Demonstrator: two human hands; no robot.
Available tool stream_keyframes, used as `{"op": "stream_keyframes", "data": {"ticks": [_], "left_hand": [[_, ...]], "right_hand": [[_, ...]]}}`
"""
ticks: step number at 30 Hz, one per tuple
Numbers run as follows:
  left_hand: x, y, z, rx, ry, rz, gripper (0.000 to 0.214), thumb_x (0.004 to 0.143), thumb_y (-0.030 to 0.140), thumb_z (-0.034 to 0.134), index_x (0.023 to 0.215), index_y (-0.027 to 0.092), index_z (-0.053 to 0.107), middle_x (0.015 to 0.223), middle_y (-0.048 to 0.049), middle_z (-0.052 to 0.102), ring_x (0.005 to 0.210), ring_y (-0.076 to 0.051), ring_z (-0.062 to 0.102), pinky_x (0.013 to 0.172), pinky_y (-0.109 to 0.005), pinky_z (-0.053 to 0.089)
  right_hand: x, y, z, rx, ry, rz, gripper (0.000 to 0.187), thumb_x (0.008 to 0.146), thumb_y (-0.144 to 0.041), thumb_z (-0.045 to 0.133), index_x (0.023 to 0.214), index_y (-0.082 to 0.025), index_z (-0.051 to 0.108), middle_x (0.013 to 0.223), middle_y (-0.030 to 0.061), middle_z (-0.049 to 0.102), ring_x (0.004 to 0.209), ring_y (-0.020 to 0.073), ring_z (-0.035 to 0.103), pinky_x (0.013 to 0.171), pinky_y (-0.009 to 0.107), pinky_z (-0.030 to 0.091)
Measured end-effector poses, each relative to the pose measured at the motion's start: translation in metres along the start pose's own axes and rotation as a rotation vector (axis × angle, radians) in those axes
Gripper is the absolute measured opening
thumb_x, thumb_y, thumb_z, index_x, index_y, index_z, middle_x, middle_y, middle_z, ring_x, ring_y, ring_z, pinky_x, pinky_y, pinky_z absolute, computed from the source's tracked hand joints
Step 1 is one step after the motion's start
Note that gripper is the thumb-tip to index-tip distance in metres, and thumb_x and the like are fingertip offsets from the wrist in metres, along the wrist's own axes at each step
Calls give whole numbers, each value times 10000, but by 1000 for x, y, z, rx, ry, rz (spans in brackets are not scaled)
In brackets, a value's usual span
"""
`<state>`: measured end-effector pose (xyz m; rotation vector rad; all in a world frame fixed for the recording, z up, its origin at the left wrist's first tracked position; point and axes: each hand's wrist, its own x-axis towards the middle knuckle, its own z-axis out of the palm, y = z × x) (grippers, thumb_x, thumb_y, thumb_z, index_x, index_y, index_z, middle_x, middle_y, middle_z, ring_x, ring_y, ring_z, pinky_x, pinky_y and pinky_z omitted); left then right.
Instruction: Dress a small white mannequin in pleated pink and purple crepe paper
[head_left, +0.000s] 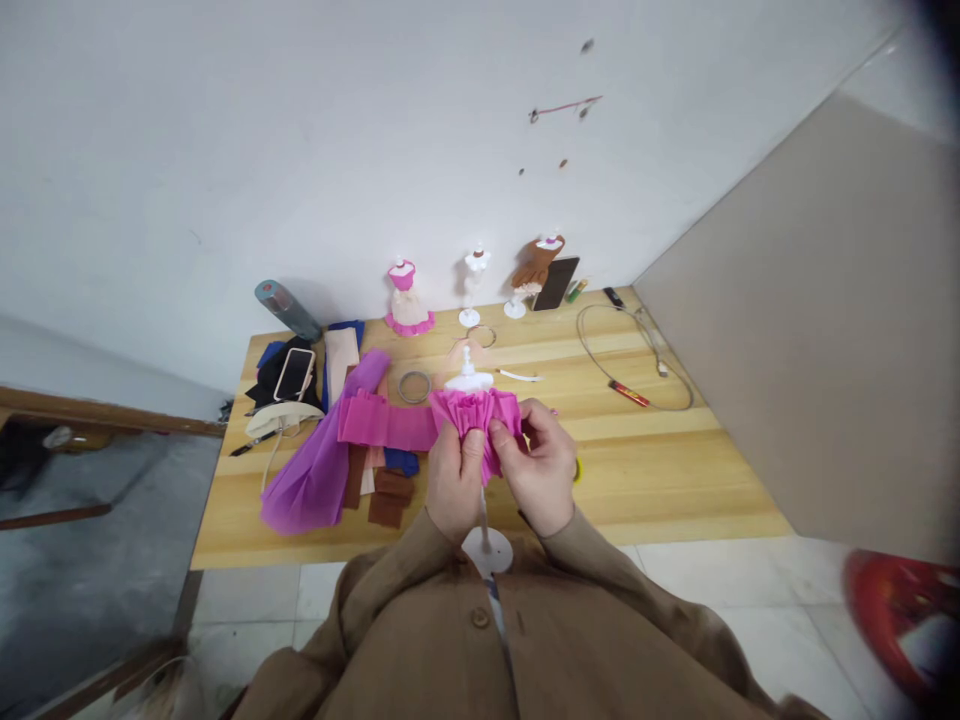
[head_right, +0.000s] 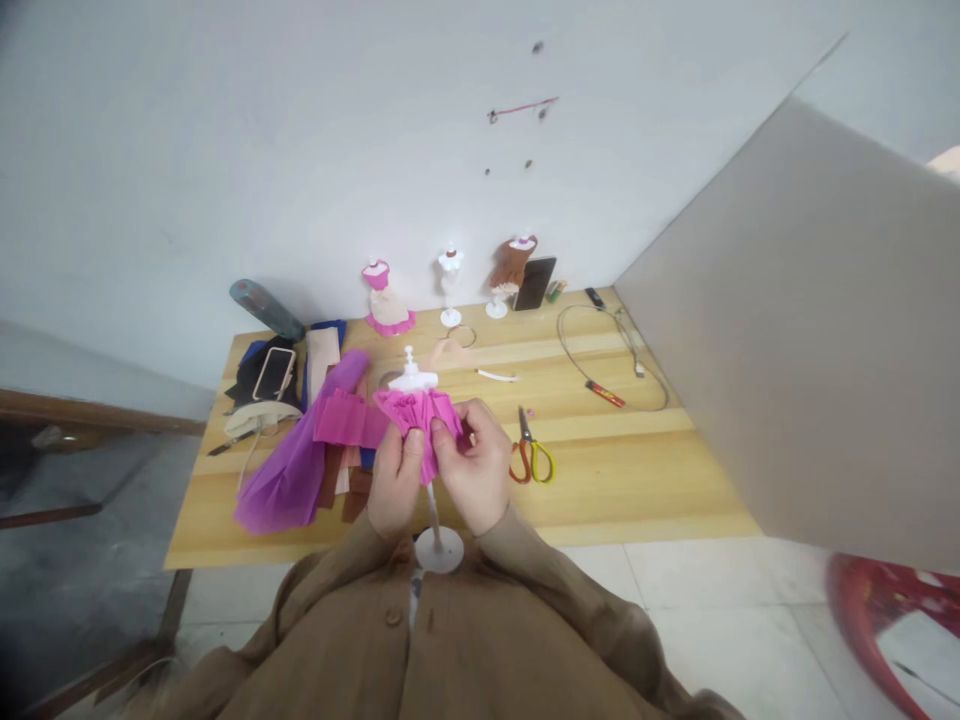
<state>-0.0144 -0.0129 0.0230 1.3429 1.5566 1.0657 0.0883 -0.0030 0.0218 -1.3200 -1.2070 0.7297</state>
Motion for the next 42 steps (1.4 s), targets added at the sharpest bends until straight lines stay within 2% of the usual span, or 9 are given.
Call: {"op": "stream_keyframes", "data": {"ticks": [5,10,16,21,34,39,42], "left_hand": [[1,-3,-1,-33,25,-20,254,935,408,440,902,190,567,836,-62,623,813,-211,594,811,-370,467],[3,-4,-3,-56,43,-14,256,934,396,443,969,185,584,947,-95,663,933,-241,612,887,-394,457],[5,-6,-4,-66,50,-21,276,930,408,447,994,181,589,977,-107,671,946,-249,611,884,-399,451],[5,-6,-3,-99,35,-6,282,934,410,449,994,176,593,951,-98,676,910,-236,624,858,-387,466],[5,-3,-2,-108,23,-11,285,930,413,444,984,175,592,970,-107,674,931,-249,627,860,-399,464],[3,-4,-2,-60,37,-41,284,930,435,437,927,185,573,871,-81,649,834,-227,601,801,-365,449],[3,-5,-1,-39,39,-43,280,932,436,425,917,191,560,864,-77,638,832,-223,588,794,-359,439]], "right_hand": [[-1,-2,3,15,-42,10,85,829,-211,593,746,-201,584,645,-41,509,565,116,448,537,252,367],[0,-2,-4,112,-108,0,50,824,-249,630,810,-202,625,685,-18,568,626,138,515,589,269,431],[-3,3,-10,212,-157,60,128,887,-275,577,955,-204,659,725,-5,585,626,137,535,581,270,443],[0,0,-5,190,-90,86,93,837,-252,614,887,-197,670,691,-5,619,586,131,541,566,270,450],[0,0,1,231,-82,133,90,822,-221,591,885,-203,652,694,-17,586,588,126,499,553,266,417],[0,-1,2,221,-75,141,49,820,-213,569,787,-202,604,661,-26,543,594,126,479,567,268,404],[0,-1,3,223,-74,165,104,820,-233,578,722,-204,557,624,-39,500,566,117,444,545,260,384]]}}
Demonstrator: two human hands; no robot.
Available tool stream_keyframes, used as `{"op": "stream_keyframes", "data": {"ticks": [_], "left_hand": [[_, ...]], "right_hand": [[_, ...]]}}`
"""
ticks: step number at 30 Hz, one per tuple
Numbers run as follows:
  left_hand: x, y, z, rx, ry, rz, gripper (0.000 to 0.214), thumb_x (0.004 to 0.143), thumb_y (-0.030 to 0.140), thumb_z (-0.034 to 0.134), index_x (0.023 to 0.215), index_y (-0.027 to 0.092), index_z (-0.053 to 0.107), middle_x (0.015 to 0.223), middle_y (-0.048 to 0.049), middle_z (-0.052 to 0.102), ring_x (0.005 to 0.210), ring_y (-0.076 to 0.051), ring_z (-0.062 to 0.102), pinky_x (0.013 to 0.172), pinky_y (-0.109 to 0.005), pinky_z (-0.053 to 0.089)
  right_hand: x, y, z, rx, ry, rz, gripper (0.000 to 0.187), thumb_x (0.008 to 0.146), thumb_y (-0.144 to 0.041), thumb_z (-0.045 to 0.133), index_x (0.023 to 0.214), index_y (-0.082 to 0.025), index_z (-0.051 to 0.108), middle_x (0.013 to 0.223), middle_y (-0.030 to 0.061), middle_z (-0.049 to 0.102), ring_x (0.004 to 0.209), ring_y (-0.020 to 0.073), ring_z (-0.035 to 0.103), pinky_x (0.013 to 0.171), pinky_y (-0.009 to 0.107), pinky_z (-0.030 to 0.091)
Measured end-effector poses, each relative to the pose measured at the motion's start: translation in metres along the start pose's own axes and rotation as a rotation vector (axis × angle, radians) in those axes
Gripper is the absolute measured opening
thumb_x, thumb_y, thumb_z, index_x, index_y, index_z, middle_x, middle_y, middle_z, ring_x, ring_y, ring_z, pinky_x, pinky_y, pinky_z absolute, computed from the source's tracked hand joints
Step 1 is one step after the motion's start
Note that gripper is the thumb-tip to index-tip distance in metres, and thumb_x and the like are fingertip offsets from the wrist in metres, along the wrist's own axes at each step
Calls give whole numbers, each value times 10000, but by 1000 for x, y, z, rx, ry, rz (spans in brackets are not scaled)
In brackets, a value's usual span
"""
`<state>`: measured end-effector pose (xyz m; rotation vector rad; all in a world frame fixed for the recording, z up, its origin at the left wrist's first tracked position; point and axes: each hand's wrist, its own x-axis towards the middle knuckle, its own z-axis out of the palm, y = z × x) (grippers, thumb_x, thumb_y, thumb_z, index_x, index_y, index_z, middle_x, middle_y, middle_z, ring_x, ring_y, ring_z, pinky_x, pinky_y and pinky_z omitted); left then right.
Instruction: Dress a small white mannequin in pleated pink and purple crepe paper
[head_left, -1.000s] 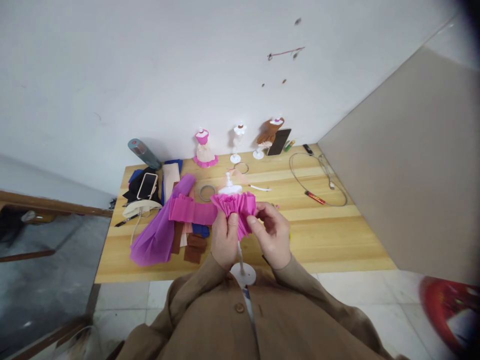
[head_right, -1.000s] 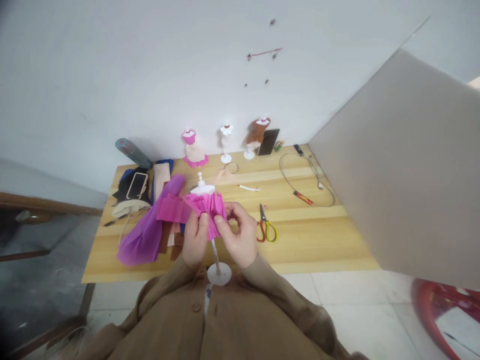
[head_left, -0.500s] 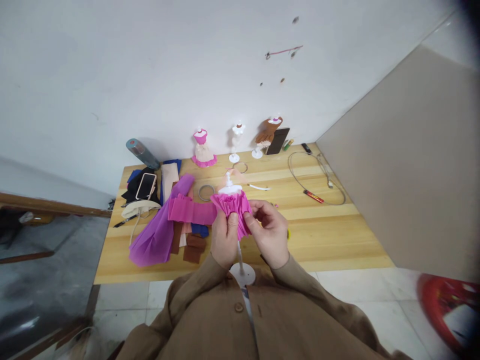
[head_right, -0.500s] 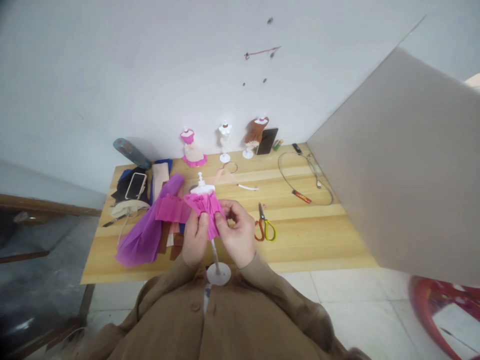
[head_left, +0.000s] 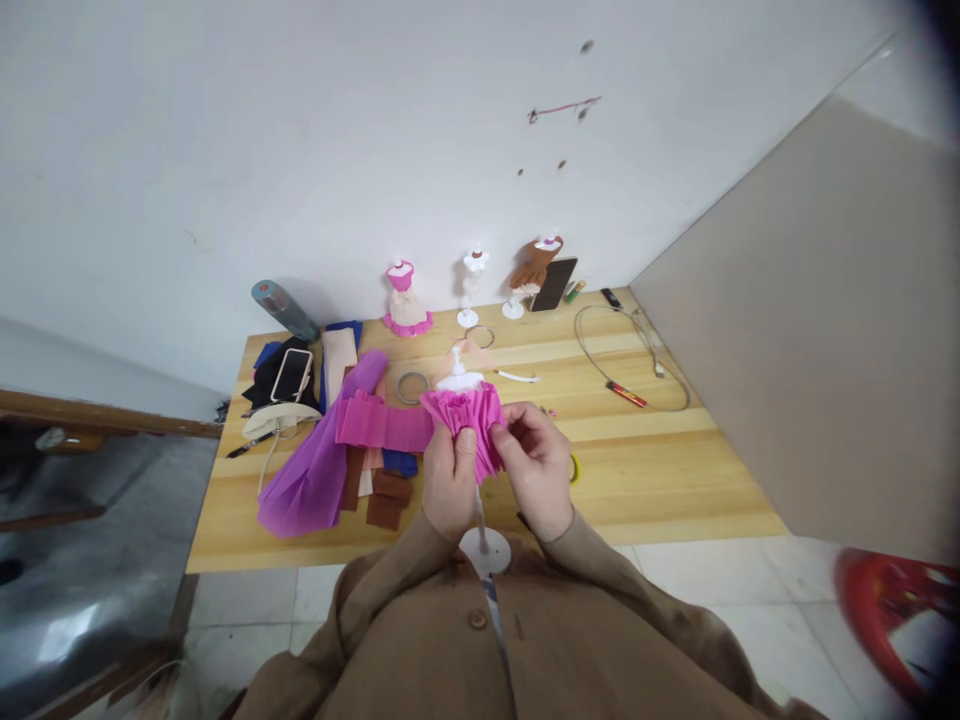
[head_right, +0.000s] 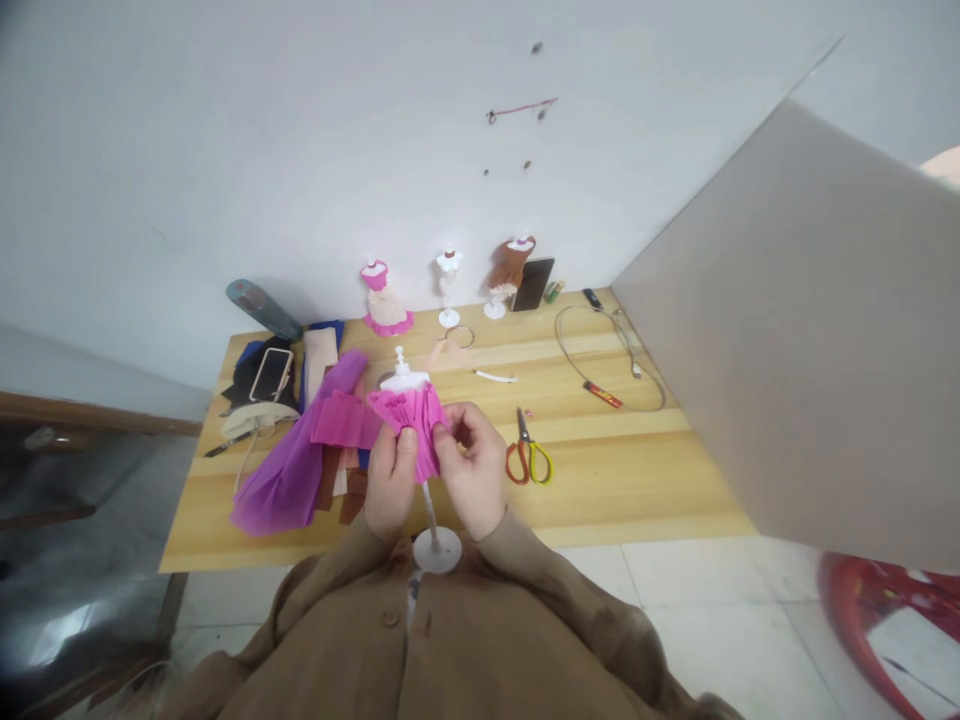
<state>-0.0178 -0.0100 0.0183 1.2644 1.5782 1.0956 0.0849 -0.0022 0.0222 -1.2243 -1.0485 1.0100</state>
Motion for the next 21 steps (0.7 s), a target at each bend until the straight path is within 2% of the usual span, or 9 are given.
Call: {"op": "stream_keyframes", "data": {"ticks": [10,16,21], "left_hand": [[1,1,1,-24,25,46,286,935,427,437,954,179,578,913,-96,664,876,-230,610,803,-376,461],[0,-1,1,19,6,54,227,940,356,422,947,185,570,892,-83,662,843,-213,612,789,-361,468],[1,-2,1,4,3,81,245,941,357,419,953,174,581,901,-100,666,865,-234,622,809,-389,482]], "right_hand": [[2,-4,3,87,17,89,129,791,-284,611,721,-206,535,602,-46,478,516,103,403,488,245,357],[5,-4,4,74,52,44,80,746,-247,641,759,-206,574,674,-28,523,618,131,486,582,272,412],[4,-2,5,94,28,35,53,759,-239,626,795,-209,601,668,-35,514,613,133,471,578,269,399]]}}
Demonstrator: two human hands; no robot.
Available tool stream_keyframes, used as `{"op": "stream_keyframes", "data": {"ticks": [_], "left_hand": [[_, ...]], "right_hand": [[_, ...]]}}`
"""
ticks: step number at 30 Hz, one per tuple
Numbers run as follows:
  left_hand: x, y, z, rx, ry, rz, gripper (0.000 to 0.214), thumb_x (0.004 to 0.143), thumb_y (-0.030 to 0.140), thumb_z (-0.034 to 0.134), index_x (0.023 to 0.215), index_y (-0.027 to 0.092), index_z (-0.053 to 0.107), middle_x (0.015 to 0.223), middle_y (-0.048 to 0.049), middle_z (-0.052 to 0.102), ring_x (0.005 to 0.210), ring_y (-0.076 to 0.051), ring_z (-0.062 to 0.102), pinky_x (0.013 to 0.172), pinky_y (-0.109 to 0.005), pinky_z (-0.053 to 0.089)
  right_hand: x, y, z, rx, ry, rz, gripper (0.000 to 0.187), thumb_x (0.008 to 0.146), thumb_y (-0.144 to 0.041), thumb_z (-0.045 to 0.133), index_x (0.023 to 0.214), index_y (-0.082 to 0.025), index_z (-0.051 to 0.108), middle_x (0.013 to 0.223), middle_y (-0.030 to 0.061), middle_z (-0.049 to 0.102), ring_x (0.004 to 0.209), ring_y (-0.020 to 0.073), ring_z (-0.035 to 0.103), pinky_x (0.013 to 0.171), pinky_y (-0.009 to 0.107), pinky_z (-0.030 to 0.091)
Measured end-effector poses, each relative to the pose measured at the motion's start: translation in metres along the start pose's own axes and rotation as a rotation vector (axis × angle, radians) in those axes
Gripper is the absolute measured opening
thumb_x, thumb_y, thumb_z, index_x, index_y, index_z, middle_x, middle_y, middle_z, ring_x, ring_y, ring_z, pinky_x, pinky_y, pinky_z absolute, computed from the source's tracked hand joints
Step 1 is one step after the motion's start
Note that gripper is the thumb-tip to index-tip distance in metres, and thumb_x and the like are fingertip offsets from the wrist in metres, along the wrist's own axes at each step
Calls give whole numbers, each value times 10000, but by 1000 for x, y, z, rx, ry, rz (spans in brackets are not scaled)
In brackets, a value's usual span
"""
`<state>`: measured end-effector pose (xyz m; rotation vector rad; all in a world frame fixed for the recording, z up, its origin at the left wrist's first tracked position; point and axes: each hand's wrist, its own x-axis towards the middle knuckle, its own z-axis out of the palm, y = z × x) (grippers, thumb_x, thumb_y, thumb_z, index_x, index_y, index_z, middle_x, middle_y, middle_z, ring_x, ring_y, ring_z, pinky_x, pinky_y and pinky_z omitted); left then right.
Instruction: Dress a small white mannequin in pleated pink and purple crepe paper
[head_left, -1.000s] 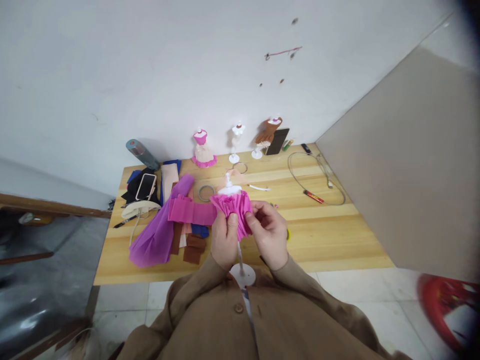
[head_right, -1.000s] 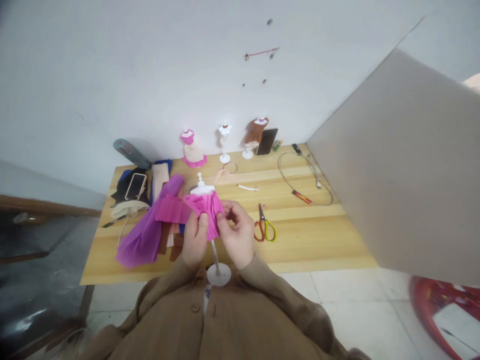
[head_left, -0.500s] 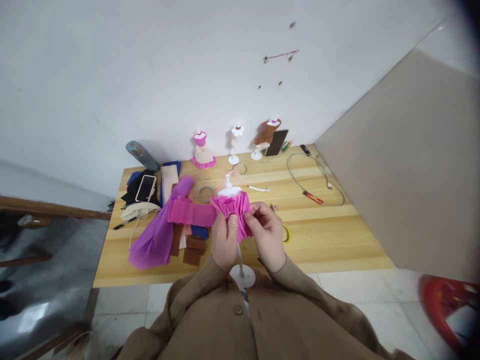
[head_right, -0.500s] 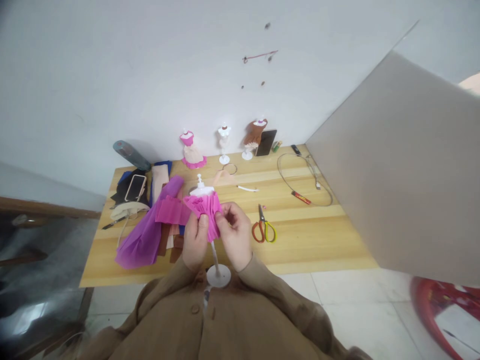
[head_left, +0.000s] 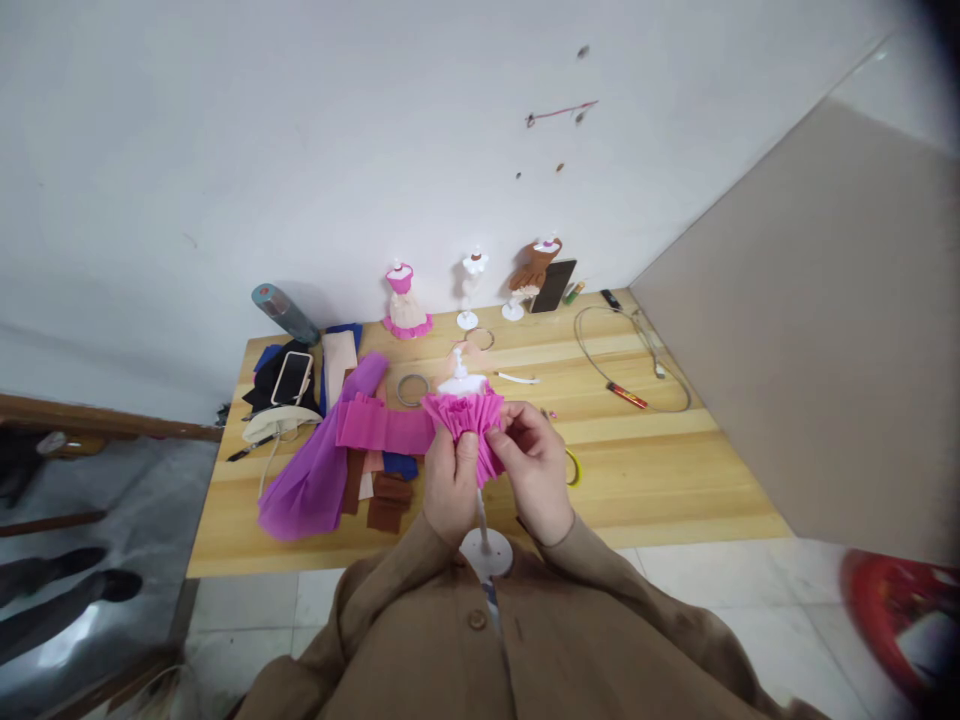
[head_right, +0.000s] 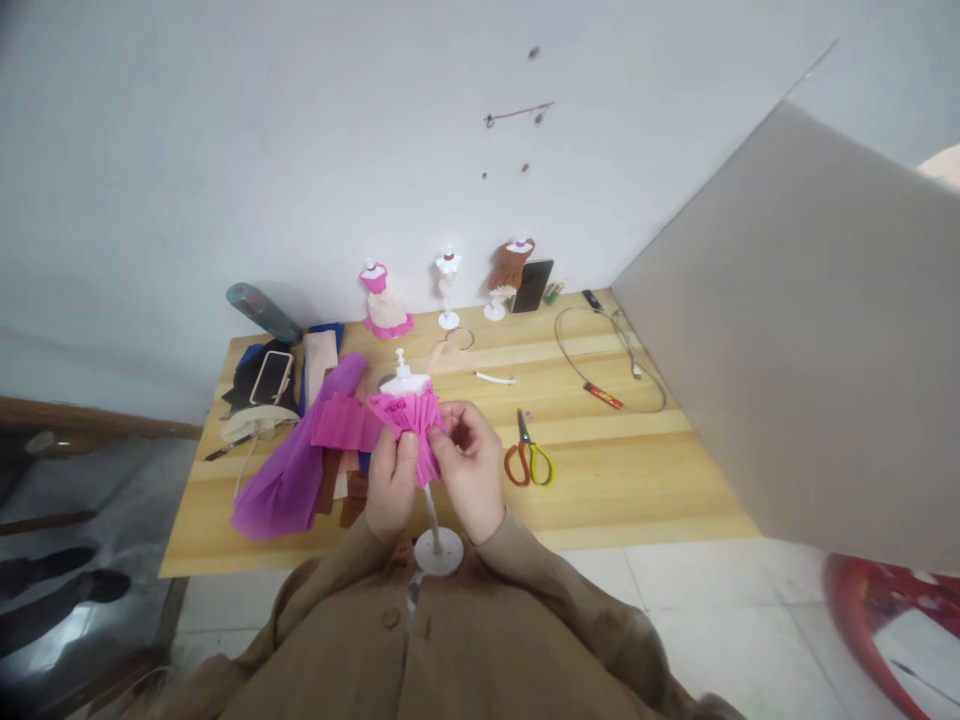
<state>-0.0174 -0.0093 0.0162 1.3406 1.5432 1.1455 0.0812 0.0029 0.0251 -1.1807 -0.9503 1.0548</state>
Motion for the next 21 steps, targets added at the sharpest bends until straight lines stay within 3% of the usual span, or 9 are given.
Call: {"op": "stream_keyframes", "data": {"ticks": [13,21], "left_hand": [[1,-1,0,-69,-3,-1,221,920,364,473,997,195,593,949,-75,678,914,-214,632,845,-351,468],[1,1,2,-100,-6,-9,215,918,361,454,901,196,591,831,-47,666,793,-190,617,776,-329,473]], "right_hand": [[-2,4,0,-59,-10,-38,65,778,-236,602,745,-218,548,671,-27,506,625,135,465,586,265,397],[-2,4,0,-35,-1,-17,114,766,-273,619,718,-215,534,653,-29,510,604,130,469,584,266,405]]}}
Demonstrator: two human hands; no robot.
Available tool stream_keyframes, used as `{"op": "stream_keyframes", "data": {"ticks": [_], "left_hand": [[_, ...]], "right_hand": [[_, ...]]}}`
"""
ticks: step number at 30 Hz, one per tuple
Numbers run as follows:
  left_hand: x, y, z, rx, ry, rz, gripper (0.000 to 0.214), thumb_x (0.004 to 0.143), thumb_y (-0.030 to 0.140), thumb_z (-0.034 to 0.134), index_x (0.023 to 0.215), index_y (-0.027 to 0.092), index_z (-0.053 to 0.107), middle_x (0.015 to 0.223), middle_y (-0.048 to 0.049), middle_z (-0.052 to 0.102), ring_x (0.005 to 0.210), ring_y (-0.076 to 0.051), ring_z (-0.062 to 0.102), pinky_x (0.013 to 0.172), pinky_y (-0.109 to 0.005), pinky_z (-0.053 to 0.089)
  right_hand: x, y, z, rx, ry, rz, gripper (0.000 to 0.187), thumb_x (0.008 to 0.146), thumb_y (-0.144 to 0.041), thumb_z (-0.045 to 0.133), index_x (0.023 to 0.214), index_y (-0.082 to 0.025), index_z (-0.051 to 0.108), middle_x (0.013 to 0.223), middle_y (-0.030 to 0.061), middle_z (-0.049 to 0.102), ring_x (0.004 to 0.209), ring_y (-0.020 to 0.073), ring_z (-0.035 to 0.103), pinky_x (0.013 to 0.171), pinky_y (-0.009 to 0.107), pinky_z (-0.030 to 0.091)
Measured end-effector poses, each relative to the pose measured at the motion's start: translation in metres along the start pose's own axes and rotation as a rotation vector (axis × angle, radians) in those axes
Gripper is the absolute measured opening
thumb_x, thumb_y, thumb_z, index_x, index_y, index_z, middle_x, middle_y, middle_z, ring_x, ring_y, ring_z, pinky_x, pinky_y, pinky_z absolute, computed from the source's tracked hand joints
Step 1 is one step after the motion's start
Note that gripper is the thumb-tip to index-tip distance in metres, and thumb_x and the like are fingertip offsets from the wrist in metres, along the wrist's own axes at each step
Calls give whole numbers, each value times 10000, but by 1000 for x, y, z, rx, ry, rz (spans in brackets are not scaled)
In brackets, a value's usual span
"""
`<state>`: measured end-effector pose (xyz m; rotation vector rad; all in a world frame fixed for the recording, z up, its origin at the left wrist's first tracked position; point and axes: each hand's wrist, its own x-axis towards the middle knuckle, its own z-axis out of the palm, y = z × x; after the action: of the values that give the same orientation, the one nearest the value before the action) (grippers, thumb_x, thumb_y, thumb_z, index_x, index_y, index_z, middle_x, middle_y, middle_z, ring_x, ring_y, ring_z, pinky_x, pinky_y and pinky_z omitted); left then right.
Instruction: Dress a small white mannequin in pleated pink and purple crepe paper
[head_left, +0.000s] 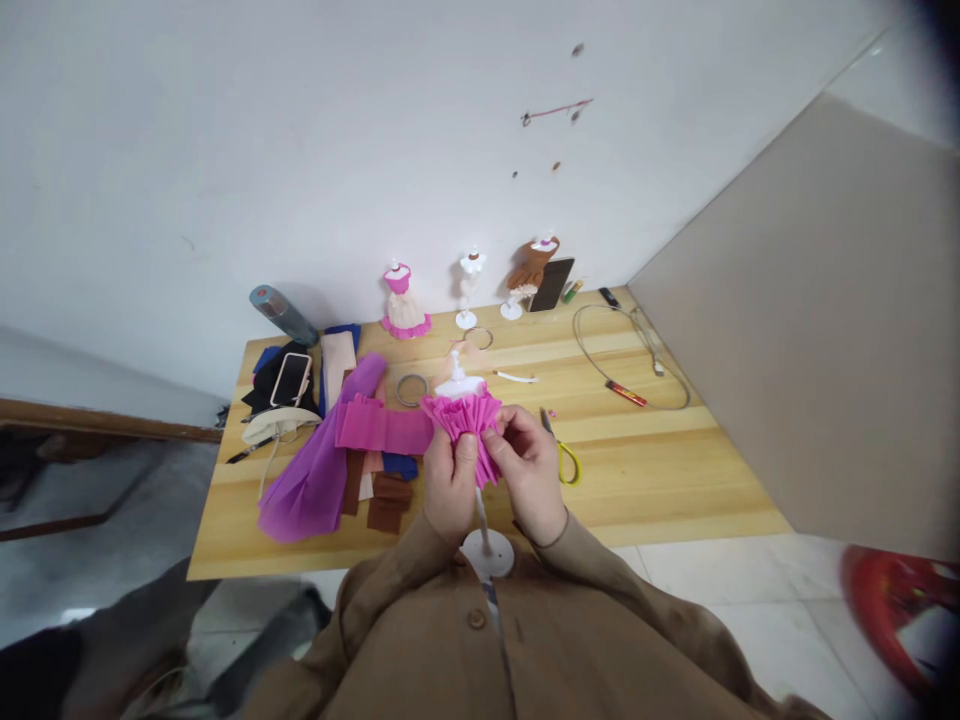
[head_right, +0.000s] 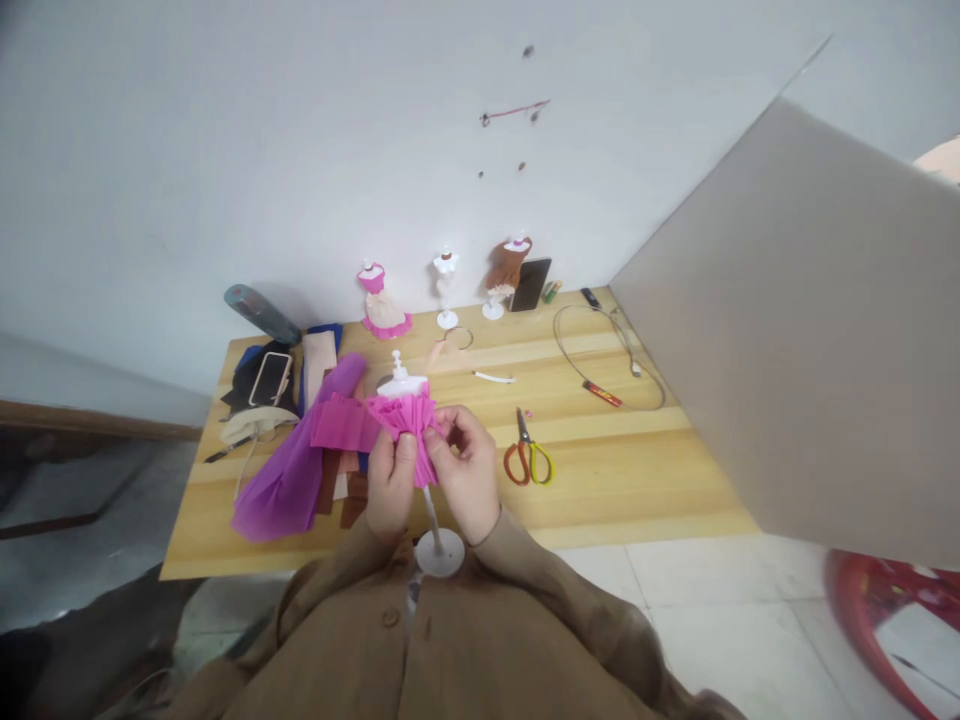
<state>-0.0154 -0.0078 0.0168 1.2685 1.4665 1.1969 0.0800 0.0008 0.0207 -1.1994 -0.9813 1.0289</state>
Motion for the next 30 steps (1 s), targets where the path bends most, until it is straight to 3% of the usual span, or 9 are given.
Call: {"op": "stream_keyframes", "data": {"ticks": [6,21,30], "left_hand": [[0,-3,-2,-7,-14,37,202,907,330,479,970,183,603,938,-70,691,890,-200,638,836,-335,477],[3,-8,-2,-30,48,23,238,891,370,494,919,174,626,851,-72,698,808,-213,644,770,-353,497],[7,-4,-4,-106,36,-16,321,877,486,529,873,180,628,805,-53,675,763,-194,611,733,-324,493]], "right_hand": [[0,-3,1,-3,-1,9,118,757,-265,610,694,-217,523,629,-35,498,576,124,447,551,255,386],[8,-13,-9,26,-183,73,169,777,-343,655,721,-199,588,647,-26,486,600,134,447,576,273,379],[10,-13,-12,111,-191,133,254,779,-386,679,670,-197,549,613,-39,462,543,107,385,510,249,331]]}}
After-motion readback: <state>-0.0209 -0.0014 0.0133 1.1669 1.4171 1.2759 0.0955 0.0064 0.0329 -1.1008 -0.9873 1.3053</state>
